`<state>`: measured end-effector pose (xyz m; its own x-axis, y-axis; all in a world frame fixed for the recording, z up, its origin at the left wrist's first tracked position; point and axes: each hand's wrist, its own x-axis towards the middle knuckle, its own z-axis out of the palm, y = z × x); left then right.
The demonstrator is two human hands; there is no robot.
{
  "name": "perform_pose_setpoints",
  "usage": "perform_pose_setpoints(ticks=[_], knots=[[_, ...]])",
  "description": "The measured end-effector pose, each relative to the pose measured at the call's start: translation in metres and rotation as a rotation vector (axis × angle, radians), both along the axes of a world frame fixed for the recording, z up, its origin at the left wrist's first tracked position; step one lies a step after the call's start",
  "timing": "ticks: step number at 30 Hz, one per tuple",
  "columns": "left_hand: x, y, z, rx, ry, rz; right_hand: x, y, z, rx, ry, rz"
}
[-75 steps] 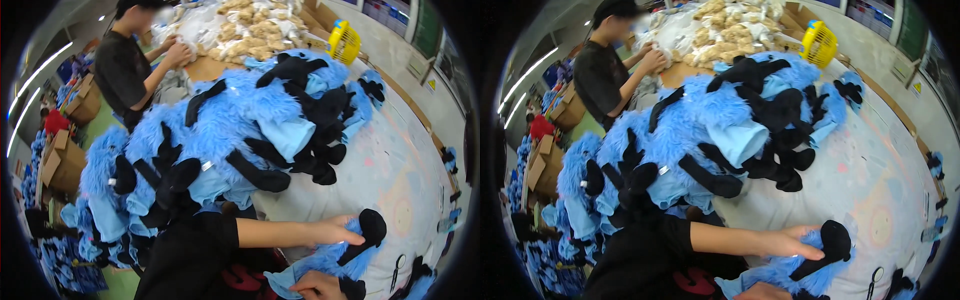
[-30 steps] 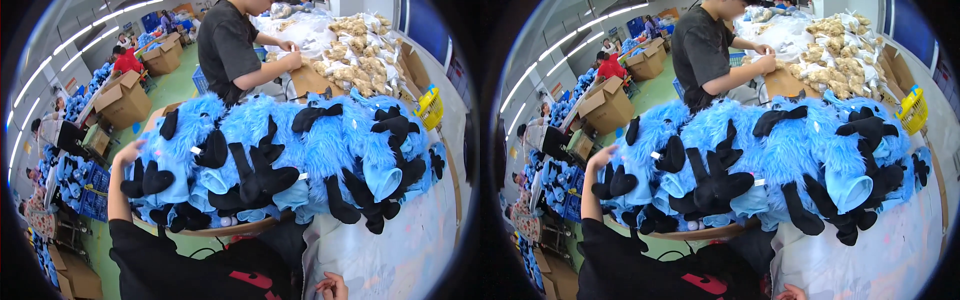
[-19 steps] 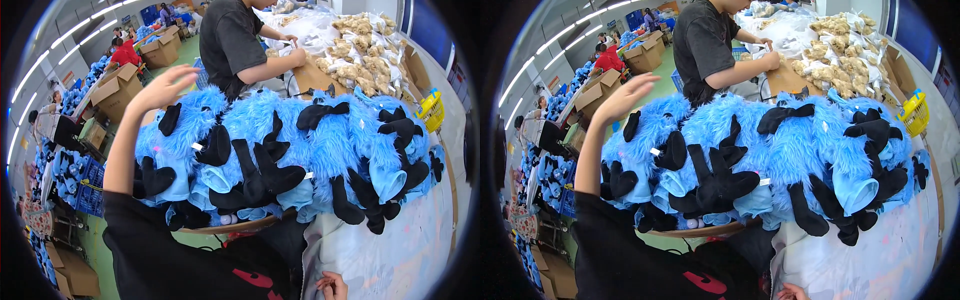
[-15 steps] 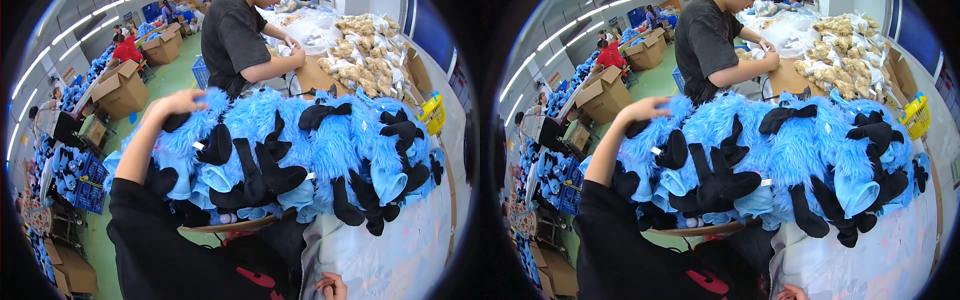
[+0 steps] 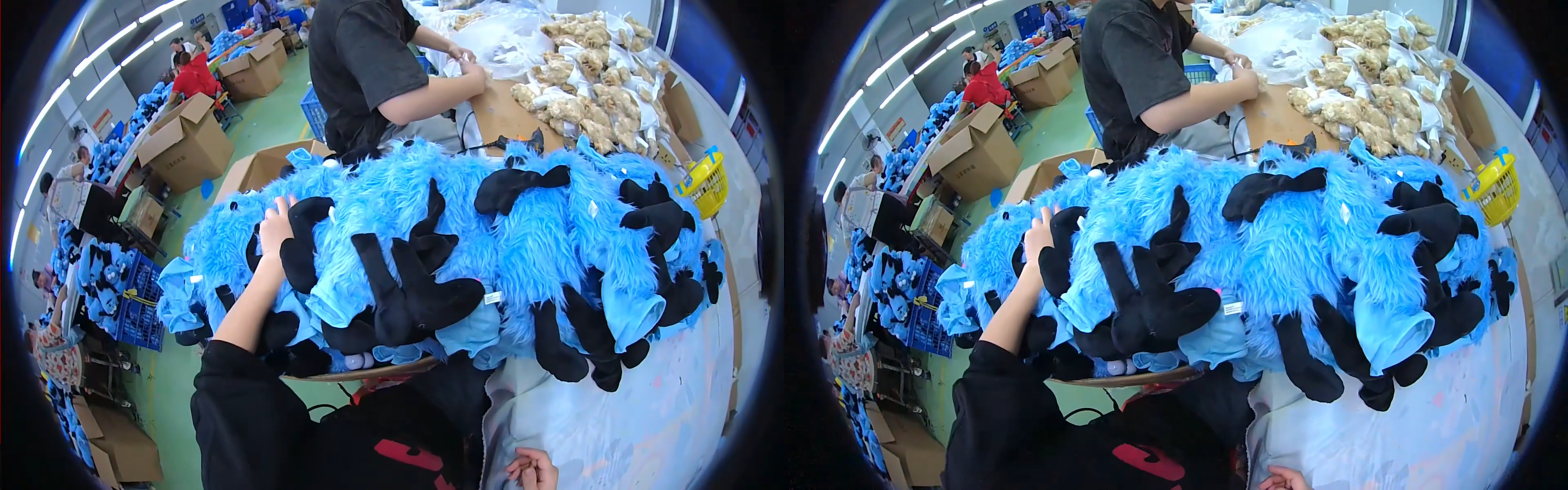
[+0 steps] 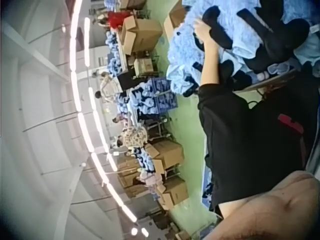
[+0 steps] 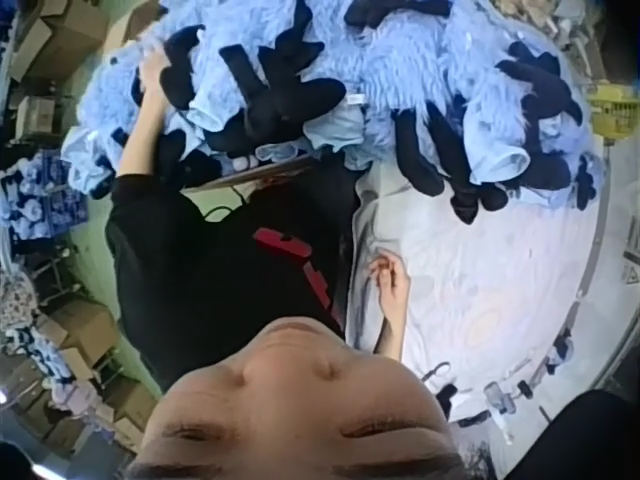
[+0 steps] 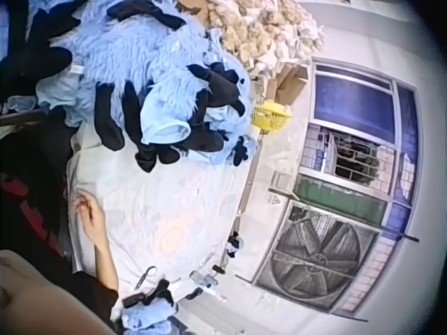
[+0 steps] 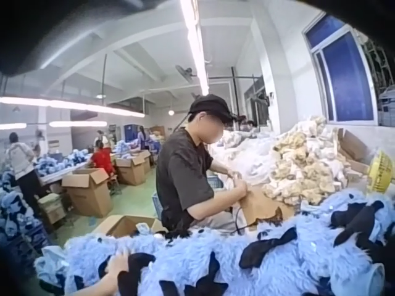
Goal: The recorder is assembling and inspecting blue plush monster toys by attaching plastic eyes and checking the fabric seams.
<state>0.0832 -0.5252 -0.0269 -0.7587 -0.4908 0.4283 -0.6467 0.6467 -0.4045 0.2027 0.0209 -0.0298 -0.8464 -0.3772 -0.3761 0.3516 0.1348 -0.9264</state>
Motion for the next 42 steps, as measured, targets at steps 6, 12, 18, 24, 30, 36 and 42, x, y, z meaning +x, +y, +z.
perform_pose_setpoints(ticks=[6, 12, 18, 24, 30, 36, 42], knots=[[0.008, -0.007, 0.032, 0.219, 0.017, -0.112, 0.029, 0.008, -0.005, 0.102, -0.02, -0.106], [0.023, 0.046, 0.113, 0.38, 0.681, -0.643, 0.071, 0.009, 0.009, 0.158, 0.177, -0.029], [0.025, 0.243, 0.087, 0.757, 0.431, -1.637, 0.149, -0.011, -0.012, 0.133, -0.077, -0.294], [0.051, 0.42, 0.029, 1.012, -0.328, -2.312, 0.272, -0.012, -0.133, -0.391, -0.375, -0.718], [0.099, 0.518, 0.0, 1.107, -0.504, -2.401, 0.399, -0.064, -0.27, -0.592, -0.387, -1.609], [0.12, 0.535, -0.008, 0.822, -0.428, -2.49, 0.455, -0.172, -0.432, 0.419, -1.127, -1.68], [0.134, 0.563, -0.007, 0.59, -0.313, -2.549, 0.411, -0.126, -0.457, 0.767, -1.011, -1.852]])
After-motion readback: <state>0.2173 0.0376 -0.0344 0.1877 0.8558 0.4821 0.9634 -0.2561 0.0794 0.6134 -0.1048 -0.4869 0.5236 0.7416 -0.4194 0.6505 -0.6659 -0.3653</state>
